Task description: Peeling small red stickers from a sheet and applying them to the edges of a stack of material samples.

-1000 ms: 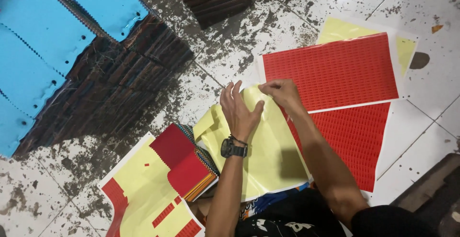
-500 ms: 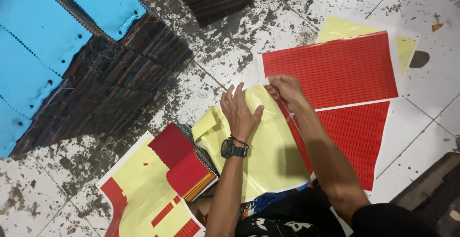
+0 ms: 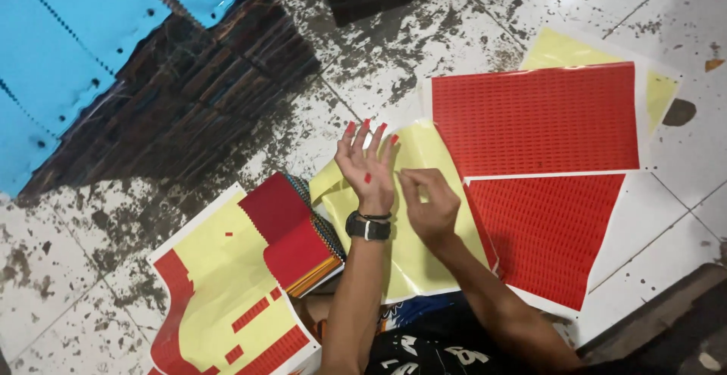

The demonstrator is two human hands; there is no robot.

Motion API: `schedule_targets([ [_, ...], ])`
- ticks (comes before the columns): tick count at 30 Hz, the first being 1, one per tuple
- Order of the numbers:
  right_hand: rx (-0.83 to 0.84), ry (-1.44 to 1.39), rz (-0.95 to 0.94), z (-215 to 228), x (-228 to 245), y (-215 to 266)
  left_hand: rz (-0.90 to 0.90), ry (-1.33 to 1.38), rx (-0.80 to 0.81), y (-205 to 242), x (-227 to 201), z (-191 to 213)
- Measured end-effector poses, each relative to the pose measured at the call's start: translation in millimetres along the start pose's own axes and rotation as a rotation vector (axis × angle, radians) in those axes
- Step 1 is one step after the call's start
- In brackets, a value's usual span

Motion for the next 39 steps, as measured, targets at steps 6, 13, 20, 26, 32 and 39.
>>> schedule_targets([
  [6, 0.124, -0.004, 0.135, -23.5, 17.2, 12.0, 0.014, 0.042, -0.045, -4.1, 3.4, 10.8],
  [13, 0.387, -0.258, -0.159, -36.7, -5.8, 4.9, 0.081, 0.034, 0.066, -3.2, 1.2, 1.6],
  [20, 0.539, -0.188, -0.314, -43.4, -0.1, -8.8, 0.026, -0.088, 0.095, -14.7, 7.1, 15.4],
  [26, 0.478, -0.105, -0.330, -38.1, -4.5, -4.0, -0.192, -0.255, 0.093, -17.1, -14.5, 15.6],
  [32, 0.474, -0.102, -0.384, -38.0, 0.5, 2.2, -0.335, -0.340, 0.040, 1.1, -38.9, 6.9],
  [39, 0.539, -0.303, -0.553, -45.9, 16.3, 15.0, -0.384, -0.243, 0.073, 5.2, -56.4, 20.7],
])
Point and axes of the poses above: each hand's wrist, its own y-axis away from the middle knuckle, its own z-axis out of the back of the hand, x = y × z, the point moved 10 cm from there along -y, towards the middle knuckle, and after that the axes turned 3 degrees about -y, right-handed, at the moved point
